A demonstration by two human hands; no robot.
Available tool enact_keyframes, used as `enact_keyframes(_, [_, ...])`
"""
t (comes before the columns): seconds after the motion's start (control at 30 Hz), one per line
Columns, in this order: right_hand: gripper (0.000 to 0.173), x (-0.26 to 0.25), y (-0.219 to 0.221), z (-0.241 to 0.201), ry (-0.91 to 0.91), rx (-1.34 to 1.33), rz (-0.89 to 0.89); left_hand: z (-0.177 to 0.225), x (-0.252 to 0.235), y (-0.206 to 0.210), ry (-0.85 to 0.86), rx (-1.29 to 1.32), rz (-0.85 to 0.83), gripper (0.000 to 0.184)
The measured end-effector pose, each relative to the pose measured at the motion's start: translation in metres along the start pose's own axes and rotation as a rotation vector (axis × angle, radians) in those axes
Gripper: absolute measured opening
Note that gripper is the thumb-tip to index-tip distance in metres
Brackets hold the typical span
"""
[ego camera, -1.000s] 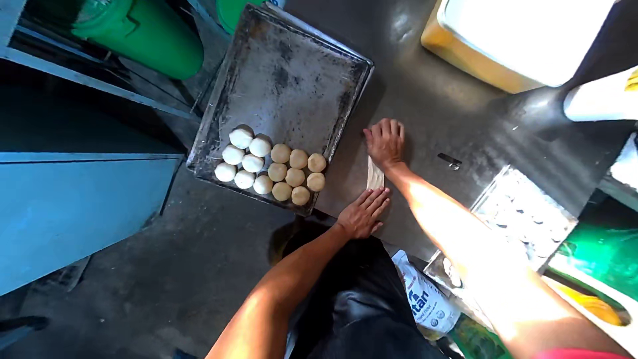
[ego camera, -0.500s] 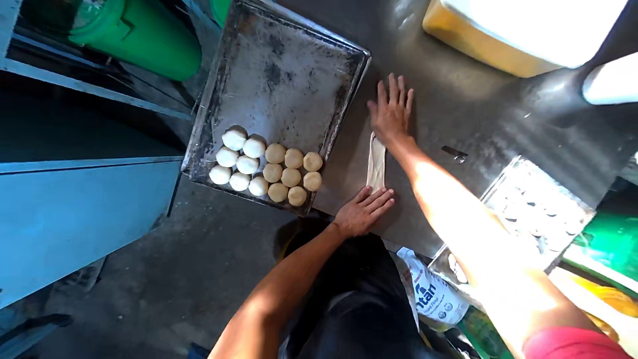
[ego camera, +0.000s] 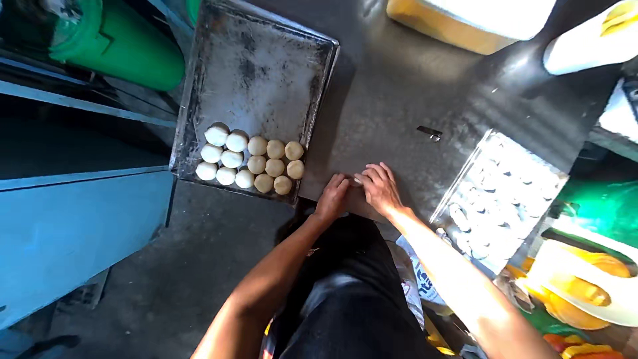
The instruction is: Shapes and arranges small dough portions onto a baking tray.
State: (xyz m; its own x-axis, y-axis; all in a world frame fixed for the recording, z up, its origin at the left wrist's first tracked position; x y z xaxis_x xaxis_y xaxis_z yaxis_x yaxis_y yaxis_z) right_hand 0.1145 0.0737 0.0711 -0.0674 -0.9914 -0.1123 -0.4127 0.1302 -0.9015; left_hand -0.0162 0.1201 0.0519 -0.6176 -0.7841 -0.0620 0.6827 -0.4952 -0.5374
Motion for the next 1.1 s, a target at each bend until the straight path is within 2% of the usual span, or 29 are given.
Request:
enact_keyframes(0.07, [0.027,-0.018,-0.007,0.010,0.052,0.021,0.047,0.000,-0.009,-0.018,-0.065,-0.055,0.025,0.028])
enact_keyframes(0.13, [0.030,-0.023,-0.013,0.020,0.220,0.060,0.013,-0.009,-0.021,-0.037,-0.104,-0.180,0.068,0.044])
enact_keyframes(0.2, [0.052,-0.026,-0.016,0.015,0.299,0.036,-0.008,-0.028,-0.030,-0.041,-0.154,-0.275,0.034,0.055])
enact_keyframes(0.27, [0.071,-0.040,-0.011,0.003,0.239,0.063,0.069,-0.046,-0.029,-0.028,-0.188,-0.298,-0.019,0.058])
enact_keyframes(0.33, [0.084,-0.069,0.013,0.012,0.180,0.188,0.080,-0.057,-0.025,-0.017,-0.190,-0.300,-0.017,0.058])
enact_keyframes(0.4, [0.090,-0.106,0.030,0.037,0.161,0.306,0.111,-0.059,-0.027,-0.014,-0.171,-0.283,0.010,0.058])
enact_keyframes(0.47, [0.088,-0.125,0.030,0.046,0.165,0.325,0.144,-0.059,-0.026,-0.016,-0.161,-0.249,0.025,0.058])
enact_keyframes(0.53, [0.086,-0.089,0.028,0.028,0.159,0.310,0.118,-0.058,-0.022,-0.017,-0.200,-0.230,-0.006,0.057])
enact_keyframes(0.6, [0.083,-0.012,0.031,-0.001,0.121,0.268,0.082,-0.059,-0.025,-0.014,-0.236,-0.188,-0.043,0.058])
enact_keyframes(0.67, [0.087,0.060,0.032,-0.031,0.112,0.219,-0.027,-0.062,-0.027,-0.013,-0.244,-0.186,-0.060,0.059])
enact_keyframes(0.73, [0.087,0.081,0.030,-0.040,0.103,0.194,-0.093,-0.066,-0.028,-0.009,-0.232,-0.174,-0.074,0.061])
enact_keyframes(0.8, [0.082,0.040,0.029,-0.028,0.095,0.249,-0.097,-0.066,-0.025,-0.007,-0.221,-0.170,-0.076,0.063])
enact_keyframes(0.87, [0.077,-0.035,0.031,0.002,0.097,0.321,-0.032,-0.064,-0.028,-0.009,-0.186,-0.172,-0.040,0.061])
enact_keyframes(0.93, [0.078,-0.111,0.032,0.037,0.154,0.372,0.024,-0.063,-0.030,-0.012,-0.148,-0.176,0.004,0.059])
enact_keyframes(1.0, [0.079,-0.160,0.025,0.060,0.241,0.361,0.106,-0.061,-0.027,-0.013,-0.122,-0.209,0.029,0.057])
enact_keyframes(1.03, [0.076,-0.165,0.021,0.062,0.259,0.346,0.125,-0.061,-0.026,-0.013,-0.123,-0.214,0.030,0.057])
enact_keyframes(1.1, [0.071,-0.132,0.016,0.037,0.194,0.312,0.062,-0.061,-0.025,-0.014,-0.154,-0.221,0.011,0.057])
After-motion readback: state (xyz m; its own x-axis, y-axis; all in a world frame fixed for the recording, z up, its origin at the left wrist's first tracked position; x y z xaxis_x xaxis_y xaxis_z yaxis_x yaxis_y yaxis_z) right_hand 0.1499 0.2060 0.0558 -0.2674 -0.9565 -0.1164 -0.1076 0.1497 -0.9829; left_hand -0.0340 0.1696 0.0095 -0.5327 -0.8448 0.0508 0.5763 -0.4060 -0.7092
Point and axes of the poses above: each hand's wrist, its own x-axis away from the middle knuckle, its own y-axis out of the palm, z = x × y, the point moved 8 cm from there along -x, towards the middle knuckle, and after that the axes turned 7 degrees about z, right-handed, at the moved point
